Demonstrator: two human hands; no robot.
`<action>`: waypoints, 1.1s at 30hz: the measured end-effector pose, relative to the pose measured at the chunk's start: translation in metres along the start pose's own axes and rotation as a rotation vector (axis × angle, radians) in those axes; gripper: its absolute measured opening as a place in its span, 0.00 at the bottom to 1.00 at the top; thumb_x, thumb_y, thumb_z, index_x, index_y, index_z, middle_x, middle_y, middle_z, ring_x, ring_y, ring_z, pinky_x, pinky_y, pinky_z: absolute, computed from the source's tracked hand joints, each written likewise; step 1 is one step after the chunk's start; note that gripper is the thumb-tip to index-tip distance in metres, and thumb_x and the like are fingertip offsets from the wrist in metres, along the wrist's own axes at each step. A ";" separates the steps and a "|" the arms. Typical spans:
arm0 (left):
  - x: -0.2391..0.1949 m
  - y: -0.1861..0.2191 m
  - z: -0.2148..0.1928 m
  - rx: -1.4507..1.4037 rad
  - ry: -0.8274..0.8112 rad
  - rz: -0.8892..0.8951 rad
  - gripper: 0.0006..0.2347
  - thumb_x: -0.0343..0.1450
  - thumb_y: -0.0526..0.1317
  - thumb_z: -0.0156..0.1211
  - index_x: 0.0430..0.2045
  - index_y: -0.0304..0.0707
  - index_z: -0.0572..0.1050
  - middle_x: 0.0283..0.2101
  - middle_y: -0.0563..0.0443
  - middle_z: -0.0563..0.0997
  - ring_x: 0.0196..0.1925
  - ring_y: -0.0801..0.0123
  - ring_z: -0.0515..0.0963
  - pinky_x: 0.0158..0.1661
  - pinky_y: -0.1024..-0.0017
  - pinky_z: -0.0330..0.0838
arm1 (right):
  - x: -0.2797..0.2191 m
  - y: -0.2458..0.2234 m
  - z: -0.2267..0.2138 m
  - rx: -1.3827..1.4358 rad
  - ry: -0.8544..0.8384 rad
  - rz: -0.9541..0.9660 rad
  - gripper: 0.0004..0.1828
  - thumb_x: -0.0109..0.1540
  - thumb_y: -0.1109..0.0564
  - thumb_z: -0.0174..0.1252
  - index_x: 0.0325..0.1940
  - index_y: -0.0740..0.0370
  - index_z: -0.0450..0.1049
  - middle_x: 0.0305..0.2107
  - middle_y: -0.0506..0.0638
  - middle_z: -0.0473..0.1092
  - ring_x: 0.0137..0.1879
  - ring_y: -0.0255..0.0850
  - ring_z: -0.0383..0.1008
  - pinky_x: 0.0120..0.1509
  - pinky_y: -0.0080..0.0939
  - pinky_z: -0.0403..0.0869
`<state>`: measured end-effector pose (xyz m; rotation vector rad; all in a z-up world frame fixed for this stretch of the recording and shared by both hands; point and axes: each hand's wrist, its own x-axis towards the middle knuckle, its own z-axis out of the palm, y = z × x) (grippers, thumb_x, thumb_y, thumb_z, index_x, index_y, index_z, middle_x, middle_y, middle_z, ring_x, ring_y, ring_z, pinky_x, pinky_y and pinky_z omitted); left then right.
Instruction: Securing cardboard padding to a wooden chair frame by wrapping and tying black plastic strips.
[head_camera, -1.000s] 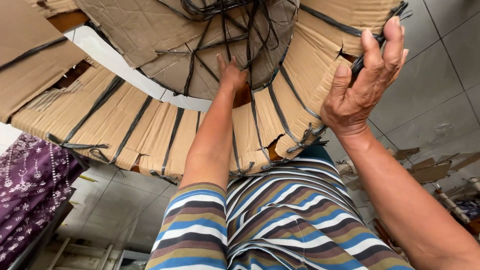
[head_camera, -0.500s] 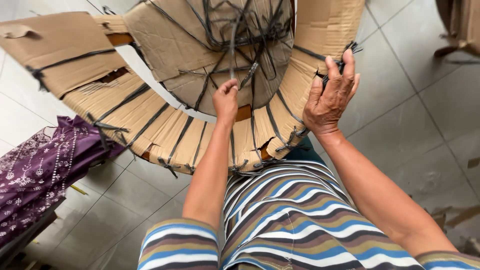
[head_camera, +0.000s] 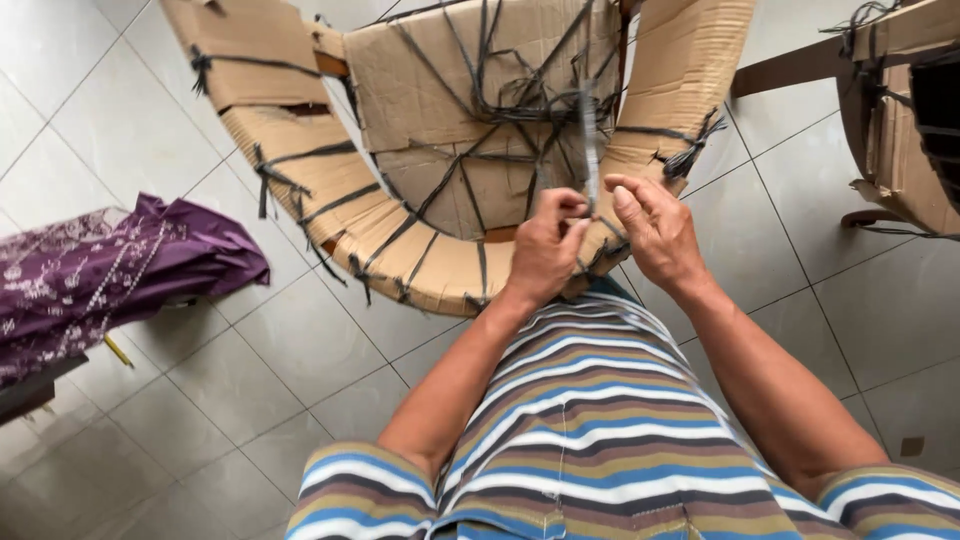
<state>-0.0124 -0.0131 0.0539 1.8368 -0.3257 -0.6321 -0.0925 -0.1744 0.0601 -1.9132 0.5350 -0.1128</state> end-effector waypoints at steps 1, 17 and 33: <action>-0.005 0.002 -0.001 -0.002 0.012 -0.002 0.13 0.70 0.34 0.65 0.47 0.48 0.74 0.40 0.46 0.87 0.44 0.61 0.87 0.40 0.71 0.80 | -0.003 -0.011 0.007 -0.001 -0.010 -0.006 0.19 0.74 0.44 0.52 0.60 0.55 0.79 0.47 0.52 0.76 0.58 0.49 0.77 0.63 0.49 0.71; -0.058 -0.022 -0.041 0.382 -0.038 0.295 0.06 0.75 0.40 0.55 0.41 0.55 0.67 0.36 0.49 0.85 0.38 0.46 0.85 0.37 0.48 0.80 | -0.024 -0.060 0.052 0.713 -0.068 0.127 0.24 0.70 0.59 0.55 0.70 0.69 0.64 0.34 0.51 0.72 0.46 0.39 0.81 0.54 0.37 0.81; -0.076 -0.138 -0.082 0.678 -0.077 0.390 0.04 0.77 0.50 0.52 0.39 0.62 0.74 0.31 0.60 0.80 0.38 0.64 0.85 0.37 0.66 0.81 | -0.085 -0.044 0.013 0.862 0.302 0.235 0.15 0.76 0.53 0.45 0.65 0.55 0.69 0.23 0.40 0.53 0.26 0.30 0.65 0.30 0.27 0.69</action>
